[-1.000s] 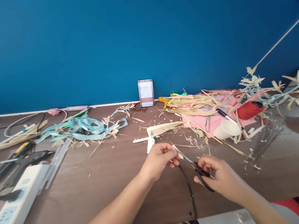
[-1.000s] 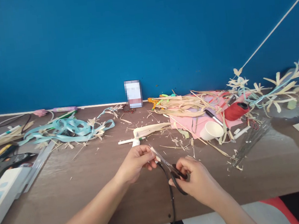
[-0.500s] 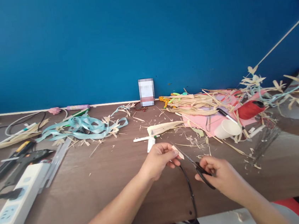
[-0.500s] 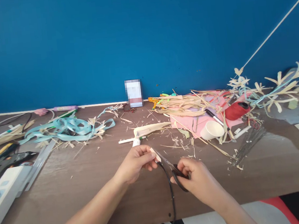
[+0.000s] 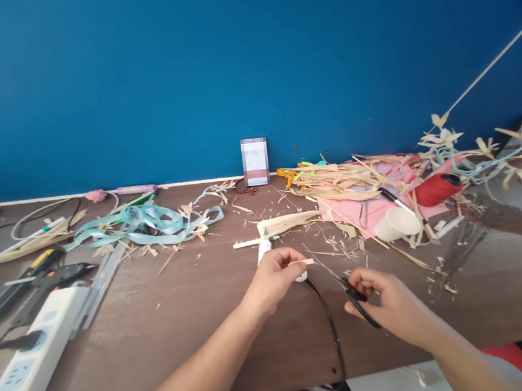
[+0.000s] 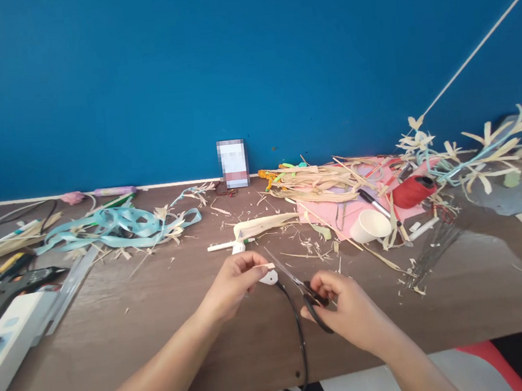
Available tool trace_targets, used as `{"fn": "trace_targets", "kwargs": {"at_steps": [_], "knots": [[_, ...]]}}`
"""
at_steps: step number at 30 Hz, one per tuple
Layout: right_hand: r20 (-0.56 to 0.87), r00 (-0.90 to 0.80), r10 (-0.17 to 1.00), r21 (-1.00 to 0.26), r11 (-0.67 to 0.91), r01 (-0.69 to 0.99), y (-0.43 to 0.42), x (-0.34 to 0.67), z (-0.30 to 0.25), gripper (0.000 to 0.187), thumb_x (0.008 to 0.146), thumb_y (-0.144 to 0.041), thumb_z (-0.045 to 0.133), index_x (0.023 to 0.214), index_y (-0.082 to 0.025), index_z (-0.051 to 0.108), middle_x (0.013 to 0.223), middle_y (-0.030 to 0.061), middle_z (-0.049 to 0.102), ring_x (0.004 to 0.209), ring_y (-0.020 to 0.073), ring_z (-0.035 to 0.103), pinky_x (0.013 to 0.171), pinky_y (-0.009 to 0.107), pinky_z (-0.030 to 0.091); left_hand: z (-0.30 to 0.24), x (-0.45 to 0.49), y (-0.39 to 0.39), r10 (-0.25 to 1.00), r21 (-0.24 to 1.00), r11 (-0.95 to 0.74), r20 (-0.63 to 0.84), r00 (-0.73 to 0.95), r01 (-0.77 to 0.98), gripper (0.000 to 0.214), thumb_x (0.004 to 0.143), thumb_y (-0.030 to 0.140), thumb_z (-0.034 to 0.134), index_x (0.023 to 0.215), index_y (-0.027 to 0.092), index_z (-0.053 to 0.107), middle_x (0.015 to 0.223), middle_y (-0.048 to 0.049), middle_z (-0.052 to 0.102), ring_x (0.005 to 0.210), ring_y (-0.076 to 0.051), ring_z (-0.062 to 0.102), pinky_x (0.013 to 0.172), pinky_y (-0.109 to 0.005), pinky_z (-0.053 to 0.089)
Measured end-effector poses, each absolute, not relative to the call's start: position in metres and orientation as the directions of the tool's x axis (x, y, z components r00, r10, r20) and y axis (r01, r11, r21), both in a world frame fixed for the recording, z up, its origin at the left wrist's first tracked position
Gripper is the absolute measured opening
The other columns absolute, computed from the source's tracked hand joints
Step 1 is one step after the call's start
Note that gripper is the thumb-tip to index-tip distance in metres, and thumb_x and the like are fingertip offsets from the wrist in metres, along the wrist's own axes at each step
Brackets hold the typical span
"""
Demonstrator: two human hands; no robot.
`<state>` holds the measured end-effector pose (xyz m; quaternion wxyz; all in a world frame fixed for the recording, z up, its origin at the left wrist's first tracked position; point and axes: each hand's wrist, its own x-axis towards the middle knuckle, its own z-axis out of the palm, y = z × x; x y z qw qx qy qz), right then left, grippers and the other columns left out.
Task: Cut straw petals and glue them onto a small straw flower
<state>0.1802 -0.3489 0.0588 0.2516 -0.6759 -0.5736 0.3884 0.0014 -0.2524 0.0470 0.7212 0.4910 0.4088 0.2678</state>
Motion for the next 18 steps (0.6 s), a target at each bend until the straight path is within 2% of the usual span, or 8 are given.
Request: {"fn": "trace_targets", "kwargs": {"at_steps": [5, 9, 15, 18], "knots": [[-0.219, 0.006, 0.976, -0.721, -0.166, 0.673, -0.351, 0.187, 0.057, 0.017, 0.065, -0.028, 0.062, 0.065, -0.02, 0.047, 0.058, -0.0058, 0.043, 0.057, 0.0111, 0.042, 0.053, 0.021, 0.036, 0.046, 0.0, -0.251, 0.788, 0.928, 0.372, -0.326, 0.523, 0.017, 0.013, 0.061, 0.026, 0.061, 0.061, 0.014, 0.056, 0.053, 0.0035, 0.052, 0.041, -0.004, 0.034, 0.042, -0.018, 0.025], [-0.236, 0.0, 0.972, -0.687, -0.166, 0.708, -0.351, 0.19, 0.058, 0.017, 0.066, -0.029, 0.062, 0.065, -0.021, 0.046, 0.06, -0.0051, 0.042, 0.058, 0.0117, 0.042, 0.054, 0.022, 0.035, 0.048, -0.001, -0.249, 0.783, 0.934, 0.349, -0.338, 0.521, 0.082, 0.008, 0.06, 0.021, 0.058, 0.06, 0.014, 0.055, 0.052, 0.0037, 0.05, 0.043, -0.004, 0.035, 0.043, -0.018, 0.024], [-0.273, -0.023, 0.962, -0.675, -0.174, 0.717, -0.352, 0.194, 0.061, 0.018, 0.067, -0.029, 0.062, 0.063, -0.021, 0.046, 0.058, -0.0053, 0.043, 0.056, 0.0112, 0.041, 0.052, 0.021, 0.033, 0.046, -0.003, -0.248, 0.74, 0.941, 0.296, -0.333, 0.584, 0.162, 0.004, 0.058, 0.017, 0.055, 0.058, 0.014, 0.052, 0.044, 0.0084, 0.033, 0.042, -0.004, 0.024, 0.042, -0.019, 0.017], [-0.292, -0.03, 0.956, -0.664, -0.18, 0.725, -0.353, 0.195, 0.061, 0.018, 0.067, -0.029, 0.062, 0.064, -0.02, 0.047, 0.057, -0.0056, 0.043, 0.054, 0.0107, 0.039, 0.051, 0.021, 0.031, 0.046, -0.004, -0.247, 0.746, 0.945, 0.27, -0.325, 0.581, 0.182, 0.003, 0.059, 0.017, 0.055, 0.059, 0.014, 0.053, 0.045, 0.0083, 0.033, 0.042, -0.004, 0.025, 0.042, -0.019, 0.018]]}}
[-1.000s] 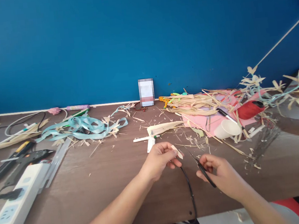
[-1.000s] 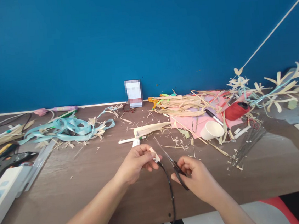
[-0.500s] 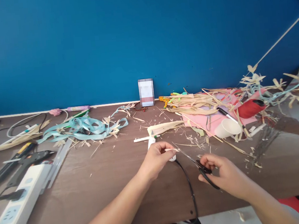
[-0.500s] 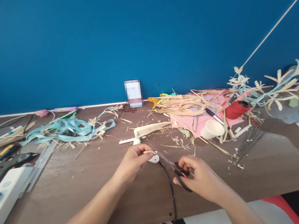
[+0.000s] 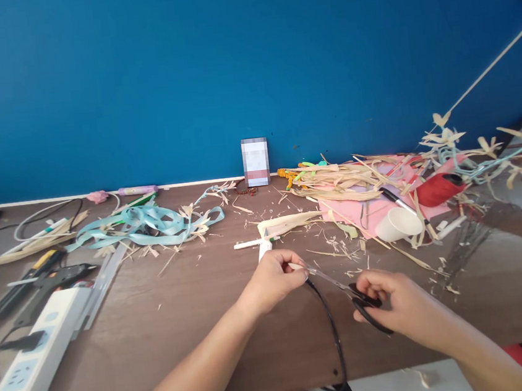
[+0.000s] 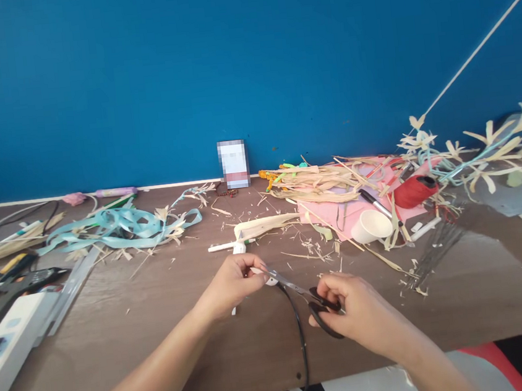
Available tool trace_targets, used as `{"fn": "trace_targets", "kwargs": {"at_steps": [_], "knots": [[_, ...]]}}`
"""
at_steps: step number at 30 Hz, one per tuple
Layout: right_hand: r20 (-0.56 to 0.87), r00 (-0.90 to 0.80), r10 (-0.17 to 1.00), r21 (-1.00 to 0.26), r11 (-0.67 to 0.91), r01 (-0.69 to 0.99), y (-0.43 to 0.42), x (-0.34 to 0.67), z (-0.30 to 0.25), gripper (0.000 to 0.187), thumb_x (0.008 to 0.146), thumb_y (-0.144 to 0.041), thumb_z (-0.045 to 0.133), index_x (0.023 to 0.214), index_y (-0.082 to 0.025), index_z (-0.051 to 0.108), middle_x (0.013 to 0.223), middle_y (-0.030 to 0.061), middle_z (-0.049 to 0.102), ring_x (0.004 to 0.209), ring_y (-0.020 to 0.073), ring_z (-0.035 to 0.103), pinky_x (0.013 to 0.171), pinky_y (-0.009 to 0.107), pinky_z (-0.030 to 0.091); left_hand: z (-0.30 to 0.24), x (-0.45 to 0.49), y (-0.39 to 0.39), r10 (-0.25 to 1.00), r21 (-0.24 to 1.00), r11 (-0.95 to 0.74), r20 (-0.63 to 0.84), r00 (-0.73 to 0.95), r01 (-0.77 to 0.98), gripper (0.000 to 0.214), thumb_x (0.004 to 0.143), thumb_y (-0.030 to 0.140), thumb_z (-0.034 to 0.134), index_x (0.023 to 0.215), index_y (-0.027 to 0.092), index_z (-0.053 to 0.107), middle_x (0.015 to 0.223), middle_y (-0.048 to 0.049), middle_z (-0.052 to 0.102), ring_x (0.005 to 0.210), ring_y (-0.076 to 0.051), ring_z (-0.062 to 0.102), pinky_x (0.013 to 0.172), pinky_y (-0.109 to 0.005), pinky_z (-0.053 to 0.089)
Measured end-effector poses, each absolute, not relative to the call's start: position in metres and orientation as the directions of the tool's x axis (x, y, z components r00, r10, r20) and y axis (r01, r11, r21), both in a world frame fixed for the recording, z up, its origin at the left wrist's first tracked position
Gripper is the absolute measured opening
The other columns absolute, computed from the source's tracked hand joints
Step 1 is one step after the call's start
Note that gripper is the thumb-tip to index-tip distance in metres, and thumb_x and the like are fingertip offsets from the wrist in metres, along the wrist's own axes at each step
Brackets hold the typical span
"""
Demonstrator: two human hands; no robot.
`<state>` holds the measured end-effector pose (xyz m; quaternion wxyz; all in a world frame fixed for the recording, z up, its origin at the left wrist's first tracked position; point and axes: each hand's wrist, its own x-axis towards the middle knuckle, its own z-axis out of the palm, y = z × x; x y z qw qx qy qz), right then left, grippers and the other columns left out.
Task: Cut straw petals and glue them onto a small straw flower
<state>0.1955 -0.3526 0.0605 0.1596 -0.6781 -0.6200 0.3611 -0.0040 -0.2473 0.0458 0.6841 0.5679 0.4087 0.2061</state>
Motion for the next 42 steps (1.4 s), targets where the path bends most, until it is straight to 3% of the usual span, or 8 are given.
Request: {"fn": "trace_targets", "kwargs": {"at_steps": [4, 8, 14, 31, 42], "knots": [[-0.294, -0.024, 0.956, -0.676, -0.19, 0.712, -0.3523, 0.194, 0.0598, 0.018, 0.067, -0.03, 0.061, 0.065, -0.02, 0.046, 0.055, -0.0065, 0.042, 0.053, 0.01, 0.037, 0.05, 0.021, 0.03, 0.0452, -0.0037, -0.2473, 0.77, 0.953, 0.274, -0.297, 0.566, 0.128, 0.006, 0.06, 0.018, 0.056, 0.062, 0.013, 0.055, 0.048, 0.0063, 0.042, 0.042, -0.004, 0.031, 0.04, -0.018, 0.021], [-0.315, -0.014, 0.949, -0.672, -0.213, 0.709, -0.3524, 0.1903, 0.0624, 0.018, 0.067, -0.028, 0.06, 0.066, -0.02, 0.044, 0.056, -0.0067, 0.041, 0.054, 0.0099, 0.038, 0.051, 0.02, 0.031, 0.0442, -0.0029, -0.2486, 0.748, 0.921, 0.389, -0.332, 0.575, 0.027, 0.008, 0.06, 0.022, 0.057, 0.06, 0.014, 0.054, 0.05, 0.0046, 0.049, 0.039, -0.004, 0.036, 0.037, -0.017, 0.028], [-0.312, -0.031, 0.95, -0.694, -0.205, 0.691, -0.3524, 0.1879, 0.0645, 0.018, 0.068, -0.028, 0.06, 0.066, -0.02, 0.043, 0.057, -0.0065, 0.041, 0.056, 0.0102, 0.039, 0.053, 0.02, 0.032, 0.048, -0.0032, -0.25, 0.701, 0.897, 0.441, -0.353, 0.62, 0.013, 0.012, 0.062, 0.023, 0.061, 0.062, 0.012, 0.056, 0.06, -0.0018, 0.061, 0.05, -0.008, 0.055, 0.045, -0.017, 0.038], [-0.33, -0.043, 0.943, -0.744, -0.232, 0.627, -0.3545, 0.1911, 0.0662, 0.018, 0.066, -0.029, 0.062, 0.062, -0.019, 0.047, 0.052, -0.0066, 0.042, 0.052, 0.0092, 0.038, 0.048, 0.019, 0.031, 0.0487, -0.0026, -0.2495, 0.677, 0.885, 0.465, -0.377, 0.632, 0.03, 0.013, 0.061, 0.023, 0.064, 0.061, 0.012, 0.057, 0.063, -0.0024, 0.064, 0.051, -0.008, 0.057, 0.047, -0.017, 0.04], [-0.301, -0.016, 0.954, -0.704, -0.211, 0.678, -0.3574, 0.1917, 0.0639, 0.021, 0.065, -0.028, 0.063, 0.06, -0.019, 0.045, 0.054, -0.0068, 0.043, 0.052, 0.0091, 0.04, 0.048, 0.019, 0.031, 0.0468, -0.0025, -0.2498, 0.663, 0.883, 0.469, -0.37, 0.651, 0.024, 0.013, 0.061, 0.023, 0.064, 0.061, 0.011, 0.058, 0.064, -0.0033, 0.065, 0.051, -0.008, 0.057, 0.047, -0.017, 0.04]]}}
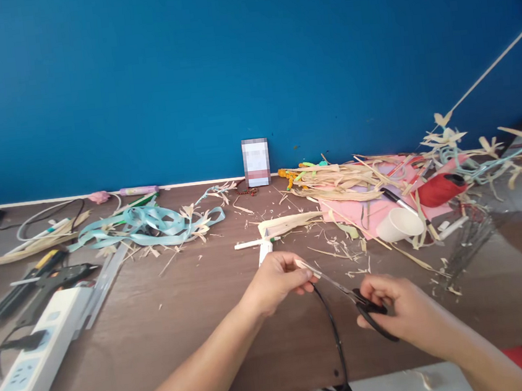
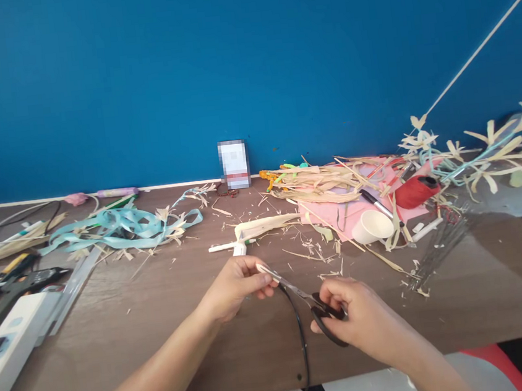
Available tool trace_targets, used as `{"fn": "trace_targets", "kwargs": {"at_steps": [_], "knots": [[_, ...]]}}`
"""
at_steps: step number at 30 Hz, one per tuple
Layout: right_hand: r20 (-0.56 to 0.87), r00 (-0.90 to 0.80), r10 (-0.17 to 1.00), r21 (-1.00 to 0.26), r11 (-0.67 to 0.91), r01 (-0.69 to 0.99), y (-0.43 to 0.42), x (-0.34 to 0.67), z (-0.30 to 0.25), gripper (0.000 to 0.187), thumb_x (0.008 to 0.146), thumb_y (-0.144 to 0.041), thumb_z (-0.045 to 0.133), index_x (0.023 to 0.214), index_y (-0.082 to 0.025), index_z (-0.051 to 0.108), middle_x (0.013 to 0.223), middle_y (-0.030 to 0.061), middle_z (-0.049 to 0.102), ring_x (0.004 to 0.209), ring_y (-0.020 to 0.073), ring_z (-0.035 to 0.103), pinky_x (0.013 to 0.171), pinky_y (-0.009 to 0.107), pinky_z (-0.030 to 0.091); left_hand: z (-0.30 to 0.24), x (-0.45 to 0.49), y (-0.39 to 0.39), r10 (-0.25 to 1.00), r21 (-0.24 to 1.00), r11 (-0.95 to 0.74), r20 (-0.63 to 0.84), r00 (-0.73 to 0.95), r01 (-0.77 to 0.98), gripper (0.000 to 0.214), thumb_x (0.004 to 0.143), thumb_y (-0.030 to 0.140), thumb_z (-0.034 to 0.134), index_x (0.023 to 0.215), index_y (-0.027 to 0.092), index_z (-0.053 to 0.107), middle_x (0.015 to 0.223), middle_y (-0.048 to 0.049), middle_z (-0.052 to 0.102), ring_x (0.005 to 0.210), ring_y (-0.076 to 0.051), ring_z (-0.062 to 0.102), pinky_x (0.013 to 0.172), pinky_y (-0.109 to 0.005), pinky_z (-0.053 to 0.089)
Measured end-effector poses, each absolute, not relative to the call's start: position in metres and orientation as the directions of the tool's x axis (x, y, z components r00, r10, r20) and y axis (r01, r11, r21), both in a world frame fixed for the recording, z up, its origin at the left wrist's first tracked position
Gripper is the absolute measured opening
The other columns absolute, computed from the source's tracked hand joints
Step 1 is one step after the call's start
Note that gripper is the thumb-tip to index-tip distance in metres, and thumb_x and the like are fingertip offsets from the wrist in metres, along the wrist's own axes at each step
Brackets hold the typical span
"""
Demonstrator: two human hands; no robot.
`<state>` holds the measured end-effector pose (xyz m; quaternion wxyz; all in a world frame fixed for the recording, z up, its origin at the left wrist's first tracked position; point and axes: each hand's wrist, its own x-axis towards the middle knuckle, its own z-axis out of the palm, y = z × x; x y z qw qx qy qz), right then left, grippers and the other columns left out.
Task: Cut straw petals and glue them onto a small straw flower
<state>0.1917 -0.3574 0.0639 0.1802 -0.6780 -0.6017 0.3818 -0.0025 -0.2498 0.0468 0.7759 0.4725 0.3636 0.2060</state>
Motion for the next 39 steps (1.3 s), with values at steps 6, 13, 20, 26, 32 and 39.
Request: {"fn": "trace_targets", "kwargs": {"at_steps": [6, 13, 20, 26, 32, 39], "knots": [[-0.284, 0.004, 0.959, -0.683, -0.205, 0.701, -0.357, 0.1908, 0.0648, 0.021, 0.065, -0.028, 0.063, 0.058, -0.019, 0.045, 0.054, -0.0068, 0.042, 0.052, 0.009, 0.039, 0.048, 0.019, 0.032, 0.0482, -0.0027, -0.2497, 0.654, 0.877, 0.48, -0.369, 0.661, 0.016, 0.015, 0.062, 0.025, 0.065, 0.061, 0.011, 0.059, 0.065, -0.0037, 0.065, 0.052, -0.008, 0.057, 0.047, -0.017, 0.041], [-0.239, 0.016, 0.971, -0.629, -0.168, 0.759, -0.3593, 0.1939, 0.0663, 0.021, 0.064, -0.028, 0.063, 0.057, -0.019, 0.046, 0.057, -0.0049, 0.045, 0.054, 0.0106, 0.042, 0.05, 0.02, 0.032, 0.0485, -0.0019, -0.2503, 0.641, 0.874, 0.484, -0.38, 0.667, 0.032, 0.015, 0.062, 0.025, 0.065, 0.061, 0.011, 0.059, 0.065, -0.0038, 0.065, 0.052, -0.008, 0.058, 0.048, -0.018, 0.042], [-0.348, 0.047, 0.936, -0.706, -0.295, 0.643, -0.3604, 0.194, 0.0633, 0.022, 0.07, -0.033, 0.058, 0.06, -0.02, 0.043, 0.051, -0.0075, 0.035, 0.048, 0.0085, 0.033, 0.045, 0.019, 0.027, 0.0489, -0.0017, -0.2504, 0.645, 0.877, 0.479, -0.385, 0.66, 0.044, 0.015, 0.062, 0.025, 0.065, 0.063, 0.011, 0.061, 0.064, -0.0042, 0.065, 0.052, -0.009, 0.057, 0.048, -0.018, 0.041], [-0.288, 0.017, 0.957, -0.704, -0.224, 0.674, -0.3618, 0.1921, 0.0651, 0.017, 0.066, -0.027, 0.062, 0.063, -0.019, 0.046, 0.056, -0.0065, 0.041, 0.054, 0.0097, 0.038, 0.051, 0.019, 0.032, 0.0471, -0.0004, -0.2503, 0.631, 0.874, 0.484, -0.379, 0.677, 0.038, 0.015, 0.061, 0.025, 0.065, 0.062, 0.011, 0.059, 0.064, -0.0034, 0.065, 0.052, -0.009, 0.058, 0.048, -0.018, 0.042], [-0.265, 0.015, 0.964, -0.669, -0.196, 0.717, -0.3635, 0.1961, 0.0635, 0.02, 0.064, -0.029, 0.064, 0.06, -0.019, 0.047, 0.057, -0.0053, 0.044, 0.054, 0.0103, 0.042, 0.051, 0.02, 0.033, 0.0472, 0.0006, -0.2513, 0.627, 0.879, 0.474, -0.381, 0.68, 0.056, 0.016, 0.061, 0.025, 0.066, 0.062, 0.011, 0.059, 0.064, -0.0038, 0.065, 0.052, -0.01, 0.058, 0.049, -0.019, 0.043], [-0.241, 0.049, 0.969, -0.661, -0.201, 0.723, -0.3662, 0.1947, 0.0593, 0.021, 0.065, -0.03, 0.064, 0.057, -0.019, 0.048, 0.055, -0.0057, 0.041, 0.052, 0.0099, 0.041, 0.048, 0.02, 0.032, 0.0464, 0.0, -0.2522, 0.636, 0.881, 0.469, -0.38, 0.672, 0.054, 0.016, 0.062, 0.027, 0.066, 0.063, 0.011, 0.06, 0.065, -0.0046, 0.066, 0.052, -0.009, 0.058, 0.048, -0.018, 0.042]]}}
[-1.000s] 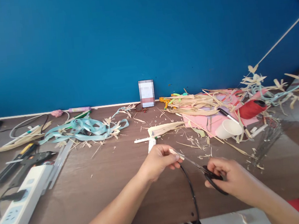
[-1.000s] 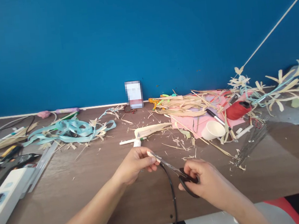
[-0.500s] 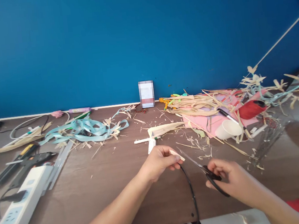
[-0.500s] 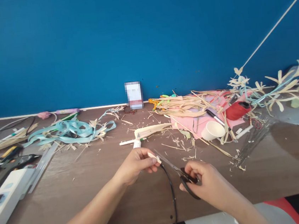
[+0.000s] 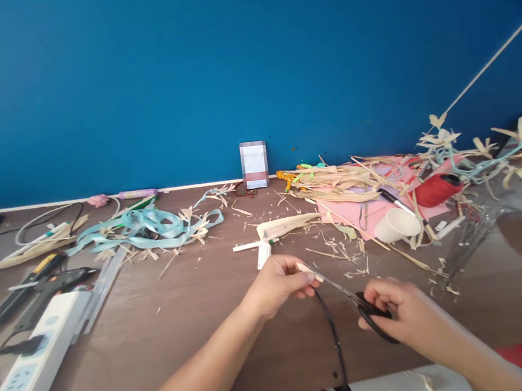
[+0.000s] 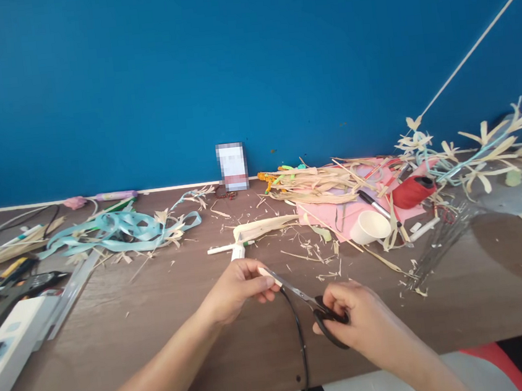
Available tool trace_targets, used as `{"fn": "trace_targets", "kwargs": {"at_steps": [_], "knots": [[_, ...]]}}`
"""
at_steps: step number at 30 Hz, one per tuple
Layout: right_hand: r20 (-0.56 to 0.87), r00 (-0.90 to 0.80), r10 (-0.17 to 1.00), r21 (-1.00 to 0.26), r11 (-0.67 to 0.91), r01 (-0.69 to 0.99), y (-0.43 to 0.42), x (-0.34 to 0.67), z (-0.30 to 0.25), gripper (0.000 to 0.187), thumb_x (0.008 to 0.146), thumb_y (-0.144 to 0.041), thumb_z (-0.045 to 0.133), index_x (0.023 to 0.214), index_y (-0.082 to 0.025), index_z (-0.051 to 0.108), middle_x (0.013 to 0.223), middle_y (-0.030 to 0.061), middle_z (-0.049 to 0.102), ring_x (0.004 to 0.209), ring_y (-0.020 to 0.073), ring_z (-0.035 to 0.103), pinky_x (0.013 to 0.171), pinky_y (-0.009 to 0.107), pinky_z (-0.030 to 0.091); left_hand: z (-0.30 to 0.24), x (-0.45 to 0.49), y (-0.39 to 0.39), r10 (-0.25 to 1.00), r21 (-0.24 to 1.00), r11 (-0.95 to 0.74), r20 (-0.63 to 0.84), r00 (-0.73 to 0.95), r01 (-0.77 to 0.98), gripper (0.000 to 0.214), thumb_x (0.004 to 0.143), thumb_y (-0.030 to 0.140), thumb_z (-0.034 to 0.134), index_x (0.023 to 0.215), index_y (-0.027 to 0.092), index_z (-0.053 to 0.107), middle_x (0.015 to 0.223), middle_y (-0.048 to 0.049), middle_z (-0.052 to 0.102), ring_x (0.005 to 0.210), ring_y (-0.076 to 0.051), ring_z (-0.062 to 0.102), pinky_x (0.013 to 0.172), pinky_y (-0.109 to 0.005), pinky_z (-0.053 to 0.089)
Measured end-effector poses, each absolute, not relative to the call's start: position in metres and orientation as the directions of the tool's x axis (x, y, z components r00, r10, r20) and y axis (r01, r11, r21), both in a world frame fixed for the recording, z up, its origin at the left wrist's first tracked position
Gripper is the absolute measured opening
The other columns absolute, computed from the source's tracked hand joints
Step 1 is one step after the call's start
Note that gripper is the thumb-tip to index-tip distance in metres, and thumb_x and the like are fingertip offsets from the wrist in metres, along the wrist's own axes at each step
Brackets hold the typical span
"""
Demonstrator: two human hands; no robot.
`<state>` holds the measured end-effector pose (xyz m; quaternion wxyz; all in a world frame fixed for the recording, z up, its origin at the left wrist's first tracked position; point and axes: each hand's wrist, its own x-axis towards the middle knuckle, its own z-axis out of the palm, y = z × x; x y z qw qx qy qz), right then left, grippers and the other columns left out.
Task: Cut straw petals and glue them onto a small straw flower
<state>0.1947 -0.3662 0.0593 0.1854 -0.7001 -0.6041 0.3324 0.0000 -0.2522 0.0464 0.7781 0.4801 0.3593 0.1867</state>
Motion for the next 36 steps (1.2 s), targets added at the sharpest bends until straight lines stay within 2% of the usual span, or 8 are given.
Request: {"fn": "trace_targets", "kwargs": {"at_steps": [8, 13, 24, 36], "knots": [[-0.352, 0.011, 0.936, -0.782, -0.3, 0.546, -0.364, 0.194, 0.065, 0.017, 0.069, -0.028, 0.058, 0.064, -0.019, 0.044, 0.052, -0.0077, 0.034, 0.051, 0.0087, 0.034, 0.048, 0.02, 0.03, 0.049, 0.0, -0.252, 0.653, 0.875, 0.483, -0.382, 0.654, 0.028, 0.014, 0.062, 0.025, 0.065, 0.064, 0.011, 0.062, 0.065, -0.0046, 0.066, 0.052, -0.008, 0.057, 0.047, -0.017, 0.041], [-0.376, -0.052, 0.925, -0.781, -0.286, 0.556, -0.364, 0.194, 0.068, 0.014, 0.067, -0.021, 0.057, 0.064, -0.019, 0.043, 0.056, -0.0067, 0.037, 0.055, 0.0099, 0.037, 0.052, 0.021, 0.032, 0.05, -0.001, -0.251, 0.661, 0.866, 0.5, -0.388, 0.642, 0.008, 0.014, 0.061, 0.024, 0.065, 0.063, 0.011, 0.061, 0.063, -0.0035, 0.065, 0.052, -0.008, 0.057, 0.047, -0.016, 0.04], [-0.423, -0.067, 0.903, -0.766, -0.318, 0.559, -0.365, 0.192, 0.068, 0.019, 0.068, -0.026, 0.057, 0.063, -0.02, 0.04, 0.052, -0.0074, 0.038, 0.052, 0.0089, 0.036, 0.049, 0.02, 0.029, 0.049, 0.0, -0.252, 0.657, 0.871, 0.492, -0.385, 0.648, 0.019, 0.014, 0.06, 0.024, 0.065, 0.062, 0.012, 0.06, 0.065, -0.0041, 0.066, 0.052, -0.009, 0.058, 0.048, -0.018, 0.041], [-0.468, -0.054, 0.882, -0.804, -0.4, 0.441, -0.366, 0.189, 0.06, 0.024, 0.07, -0.029, 0.058, 0.061, -0.019, 0.038, 0.047, -0.0093, 0.033, 0.046, 0.0072, 0.032, 0.045, 0.019, 0.025, 0.046, -0.002, -0.253, 0.649, 0.858, 0.513, -0.381, 0.658, -0.009, 0.014, 0.061, 0.023, 0.066, 0.062, 0.011, 0.059, 0.064, -0.0034, 0.065, 0.052, -0.009, 0.058, 0.047, -0.017, 0.042]]}}
